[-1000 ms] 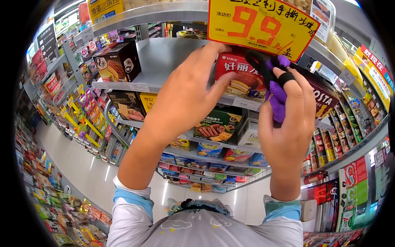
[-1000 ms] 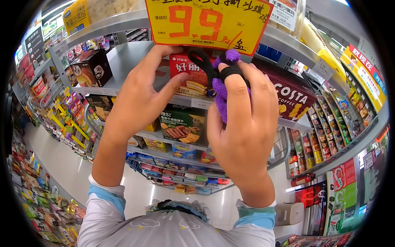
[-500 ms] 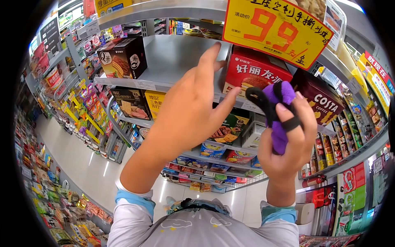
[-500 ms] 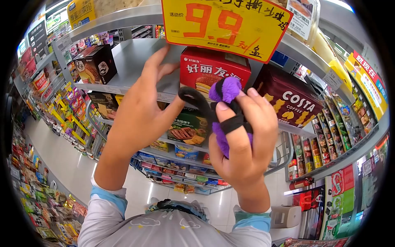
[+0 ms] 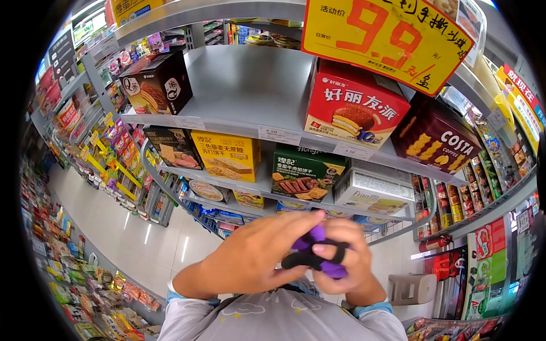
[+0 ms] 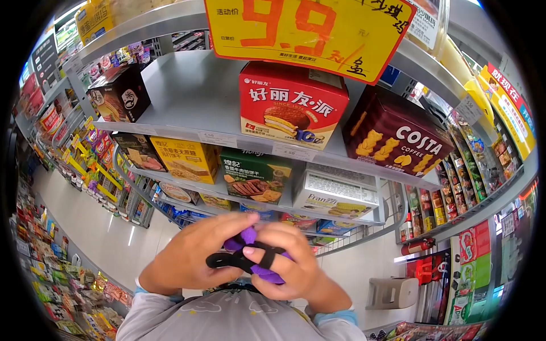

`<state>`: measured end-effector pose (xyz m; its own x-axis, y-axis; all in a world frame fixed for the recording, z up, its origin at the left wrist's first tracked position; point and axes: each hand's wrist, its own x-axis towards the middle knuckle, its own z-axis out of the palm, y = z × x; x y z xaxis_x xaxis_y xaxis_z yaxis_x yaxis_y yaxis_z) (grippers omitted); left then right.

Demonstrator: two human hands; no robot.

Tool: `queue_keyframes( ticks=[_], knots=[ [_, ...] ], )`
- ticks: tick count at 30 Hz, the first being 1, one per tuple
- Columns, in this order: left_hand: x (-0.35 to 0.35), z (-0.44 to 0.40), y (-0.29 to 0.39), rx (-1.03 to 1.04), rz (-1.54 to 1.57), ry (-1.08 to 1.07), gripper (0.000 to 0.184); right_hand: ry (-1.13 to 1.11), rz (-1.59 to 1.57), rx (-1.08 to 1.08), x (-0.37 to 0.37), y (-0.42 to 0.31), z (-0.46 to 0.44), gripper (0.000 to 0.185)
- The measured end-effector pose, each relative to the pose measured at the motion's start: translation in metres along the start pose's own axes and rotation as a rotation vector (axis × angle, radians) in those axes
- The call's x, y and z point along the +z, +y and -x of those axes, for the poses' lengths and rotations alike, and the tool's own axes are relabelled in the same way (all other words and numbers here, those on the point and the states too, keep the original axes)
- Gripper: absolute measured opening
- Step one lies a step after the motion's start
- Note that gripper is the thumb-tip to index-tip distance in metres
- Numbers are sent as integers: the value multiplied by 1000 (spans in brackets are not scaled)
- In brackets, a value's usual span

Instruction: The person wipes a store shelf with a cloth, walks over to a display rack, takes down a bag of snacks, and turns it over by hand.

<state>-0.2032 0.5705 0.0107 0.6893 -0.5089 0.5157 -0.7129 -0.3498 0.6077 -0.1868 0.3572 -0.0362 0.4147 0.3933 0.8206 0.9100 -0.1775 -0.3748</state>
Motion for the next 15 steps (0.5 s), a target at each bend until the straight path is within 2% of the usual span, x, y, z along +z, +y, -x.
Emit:
queue_keyframes(
  ticks=[1, 3, 7, 10, 12, 15],
  knots=[
    [7, 10, -10, -2, 0, -2, 69, -10, -89, 49, 8, 4, 12, 55],
    [20, 31, -35, -250, 123, -81, 58, -22, -192, 259, 22, 0, 32, 47],
    [38, 69, -60, -335, 223, -28, 47, -143, -331, 481, 39, -4, 65, 43],
    [42, 86, -73, -392, 321, -13, 40, -193, -383, 522, 50, -2, 82, 40],
    [43, 90, -77, -366, 366, -21, 38, -85, -518, 503, 60, 3, 101, 44],
    [42, 86, -73, -360, 356, 1, 37, -5, -527, 470, 70, 4, 107, 47]
  ],
)
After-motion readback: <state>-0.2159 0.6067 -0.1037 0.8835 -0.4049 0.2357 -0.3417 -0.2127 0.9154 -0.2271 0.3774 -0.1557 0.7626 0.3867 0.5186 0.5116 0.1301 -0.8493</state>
